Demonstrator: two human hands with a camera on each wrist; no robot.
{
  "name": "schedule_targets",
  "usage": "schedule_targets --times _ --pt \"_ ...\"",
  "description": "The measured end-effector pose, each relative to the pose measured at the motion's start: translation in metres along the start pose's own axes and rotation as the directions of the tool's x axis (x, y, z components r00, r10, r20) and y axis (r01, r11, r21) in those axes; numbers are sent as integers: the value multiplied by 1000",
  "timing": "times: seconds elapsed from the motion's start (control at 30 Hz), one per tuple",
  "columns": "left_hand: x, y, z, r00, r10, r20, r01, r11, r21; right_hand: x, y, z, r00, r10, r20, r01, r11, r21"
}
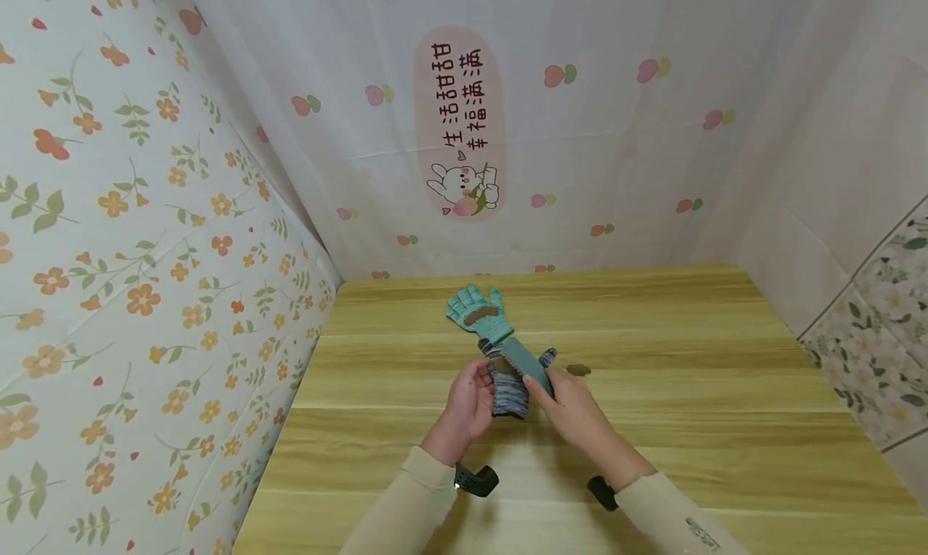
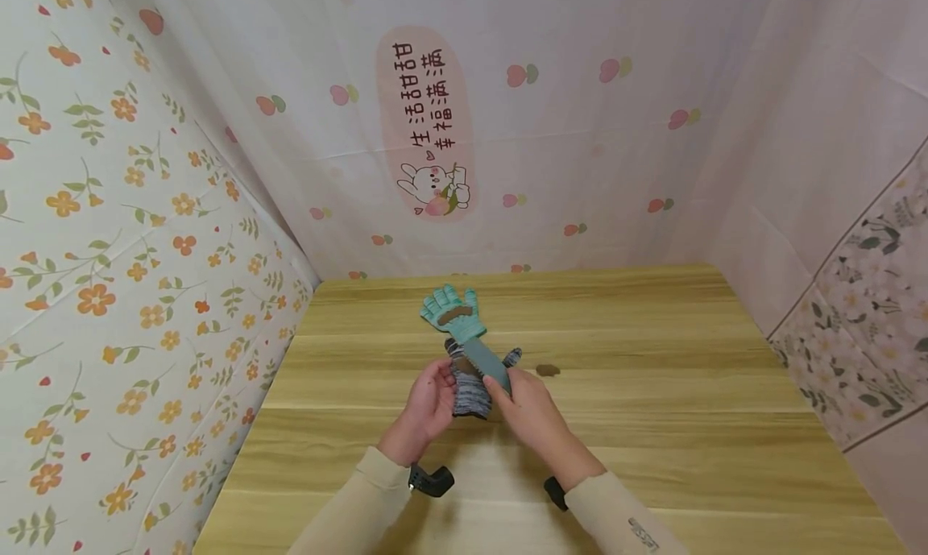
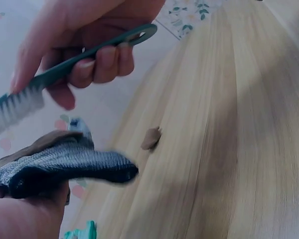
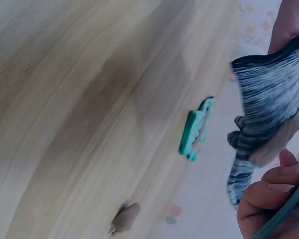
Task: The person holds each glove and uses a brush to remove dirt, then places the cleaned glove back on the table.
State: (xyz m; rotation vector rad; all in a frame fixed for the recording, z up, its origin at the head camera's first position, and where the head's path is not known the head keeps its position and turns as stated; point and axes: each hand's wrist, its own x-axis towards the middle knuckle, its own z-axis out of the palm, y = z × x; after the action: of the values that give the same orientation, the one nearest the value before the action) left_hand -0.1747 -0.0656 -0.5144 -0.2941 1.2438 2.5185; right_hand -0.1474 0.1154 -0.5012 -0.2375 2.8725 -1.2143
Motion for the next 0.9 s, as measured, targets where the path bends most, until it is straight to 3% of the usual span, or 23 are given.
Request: schedule_targets --times 0.33,0.9 --pt "1 -1 10 1000 4 26 -4 1000 3 1 -12 5 1000 -19 8 20 996 -83" --pt "2 4 8 1000 -3 13 3 999 -42 0 -3 3 1000 12 -12 -14 982 -189"
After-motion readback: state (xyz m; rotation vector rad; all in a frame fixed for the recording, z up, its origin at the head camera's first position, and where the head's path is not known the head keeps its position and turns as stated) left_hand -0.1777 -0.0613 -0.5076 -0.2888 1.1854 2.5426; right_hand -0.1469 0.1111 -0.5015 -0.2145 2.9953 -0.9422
